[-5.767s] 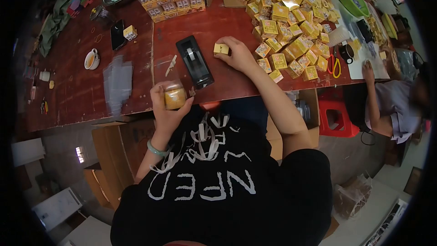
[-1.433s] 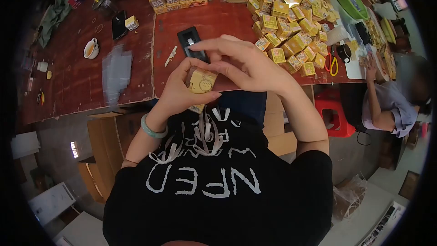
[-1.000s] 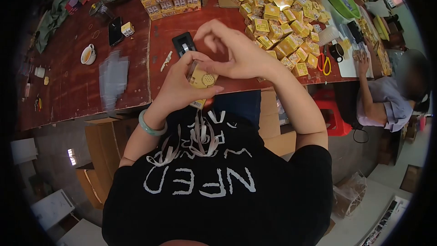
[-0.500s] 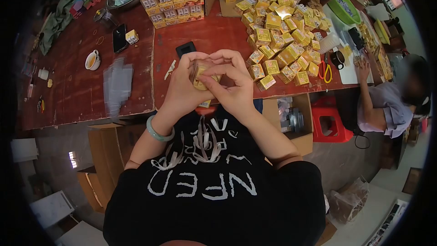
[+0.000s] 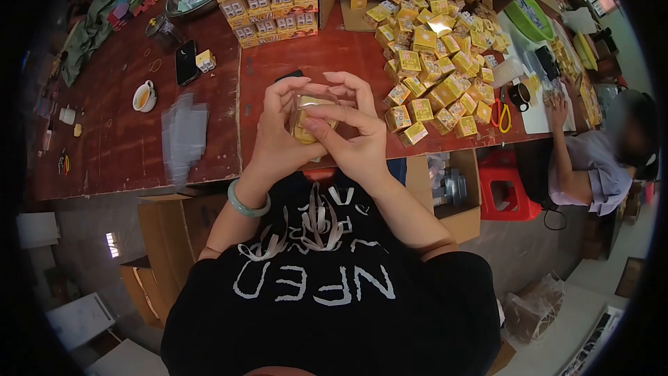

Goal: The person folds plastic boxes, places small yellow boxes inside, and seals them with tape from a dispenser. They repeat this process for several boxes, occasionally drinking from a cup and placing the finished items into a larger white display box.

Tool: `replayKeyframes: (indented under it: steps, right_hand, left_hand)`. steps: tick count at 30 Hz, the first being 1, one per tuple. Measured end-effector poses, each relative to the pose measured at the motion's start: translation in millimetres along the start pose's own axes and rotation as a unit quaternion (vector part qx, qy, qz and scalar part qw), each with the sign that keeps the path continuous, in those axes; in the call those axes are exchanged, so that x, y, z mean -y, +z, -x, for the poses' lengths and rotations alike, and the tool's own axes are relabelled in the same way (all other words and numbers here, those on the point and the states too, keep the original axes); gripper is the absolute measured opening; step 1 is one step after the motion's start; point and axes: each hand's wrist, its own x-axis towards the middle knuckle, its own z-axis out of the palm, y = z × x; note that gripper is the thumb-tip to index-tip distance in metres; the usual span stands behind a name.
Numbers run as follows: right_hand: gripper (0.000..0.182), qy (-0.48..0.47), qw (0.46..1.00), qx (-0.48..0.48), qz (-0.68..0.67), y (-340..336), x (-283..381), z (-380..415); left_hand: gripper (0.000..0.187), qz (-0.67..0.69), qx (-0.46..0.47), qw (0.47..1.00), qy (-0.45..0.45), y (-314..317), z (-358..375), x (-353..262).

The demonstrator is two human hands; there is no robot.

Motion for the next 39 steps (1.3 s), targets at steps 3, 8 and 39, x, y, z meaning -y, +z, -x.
replayKeyframes:
  steps: [3,8,39]
  right_hand:
    - [0.042,0.037,0.999,0.028,0.025,2,4,-7]
    - [0.051,0.17,0.98,0.09,-0.044,-6,8,-17]
    - [0.041,-0.119,0.731,0.245,0.626,85,-103,-437]
  left_hand:
    - [0.084,0.019,-0.001,1.0,-0.005,-7,0,7]
    - [0.085,0.009,0.003,1.0,-0.017,-15,2,10]
    - [0.043,0.237,-0.238,0.932,-0.138,-133,54,57]
